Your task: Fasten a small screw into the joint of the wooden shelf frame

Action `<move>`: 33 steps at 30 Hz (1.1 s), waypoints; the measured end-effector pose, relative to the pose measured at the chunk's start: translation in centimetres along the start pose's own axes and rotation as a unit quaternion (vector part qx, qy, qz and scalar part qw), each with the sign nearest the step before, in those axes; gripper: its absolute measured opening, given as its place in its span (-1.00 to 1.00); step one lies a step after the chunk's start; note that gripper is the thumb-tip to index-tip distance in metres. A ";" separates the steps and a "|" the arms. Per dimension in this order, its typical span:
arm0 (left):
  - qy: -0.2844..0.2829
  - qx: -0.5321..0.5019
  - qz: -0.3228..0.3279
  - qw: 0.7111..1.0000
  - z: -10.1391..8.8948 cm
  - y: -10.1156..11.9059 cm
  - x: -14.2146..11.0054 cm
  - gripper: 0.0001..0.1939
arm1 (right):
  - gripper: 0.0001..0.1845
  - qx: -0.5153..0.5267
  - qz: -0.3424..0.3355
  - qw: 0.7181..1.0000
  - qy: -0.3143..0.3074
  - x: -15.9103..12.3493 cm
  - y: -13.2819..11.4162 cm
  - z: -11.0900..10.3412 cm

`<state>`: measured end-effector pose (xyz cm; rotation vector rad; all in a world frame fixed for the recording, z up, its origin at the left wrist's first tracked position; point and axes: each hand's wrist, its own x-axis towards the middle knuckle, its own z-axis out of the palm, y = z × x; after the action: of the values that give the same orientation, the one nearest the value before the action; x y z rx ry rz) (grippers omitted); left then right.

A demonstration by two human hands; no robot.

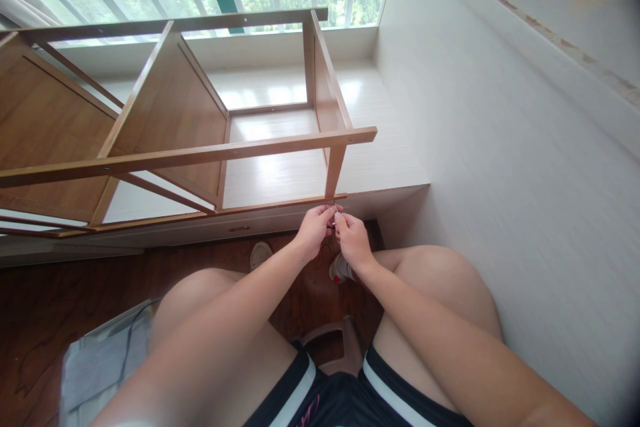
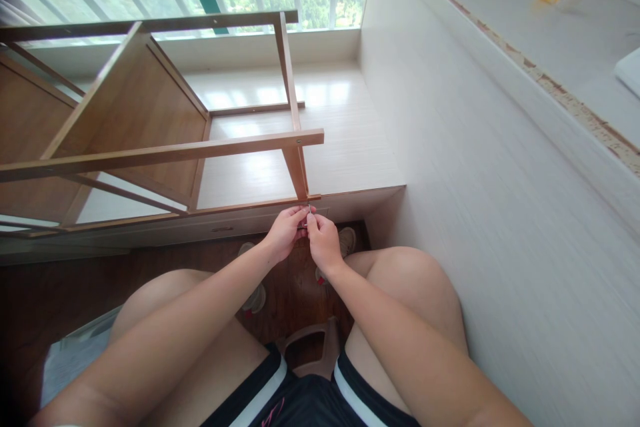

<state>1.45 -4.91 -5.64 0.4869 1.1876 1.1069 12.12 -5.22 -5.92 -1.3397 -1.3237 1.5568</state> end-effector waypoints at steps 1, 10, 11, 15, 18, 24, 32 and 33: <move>-0.002 0.000 0.002 1.000 0.0 0.0 0.0 -0.73 | -0.59 -0.048 -0.026 0.998 0.018 0.0 -0.2 -0.1; 0.005 -0.012 -0.005 1.000 0.0 -0.2 0.3 -0.72 | -0.57 -0.233 -0.090 0.966 0.062 0.0 -0.5 -0.2; 0.005 -0.013 -0.004 1.000 0.0 -0.1 0.2 -0.72 | -0.57 -0.247 -0.087 0.963 0.062 -0.1 -0.4 -0.3; 0.003 -0.015 -0.004 1.000 0.1 -0.1 0.2 -0.71 | -0.59 -0.285 -0.070 0.954 0.068 0.0 -0.4 -0.5; -0.002 -0.018 -0.004 1.000 0.0 -0.1 0.3 -0.71 | -0.59 -0.246 -0.075 0.964 0.065 0.1 -0.3 -0.4; -0.008 -0.026 -0.006 1.000 -0.1 -0.1 0.4 -0.70 | -0.62 0.180 0.085 0.979 -0.052 0.5 0.0 0.2; -0.004 -0.019 -0.013 1.000 -0.1 0.3 0.2 -0.66 | -0.69 0.481 0.203 0.819 -0.238 0.7 -0.8 -0.9; -0.004 -0.019 -0.014 1.000 -0.1 0.4 0.2 -0.66 | -0.69 0.484 0.204 0.817 -0.238 0.7 -0.9 -0.9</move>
<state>1.20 -4.56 -5.48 0.4434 1.1615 1.1004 12.74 -4.10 -5.21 -0.5806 -0.2751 2.4797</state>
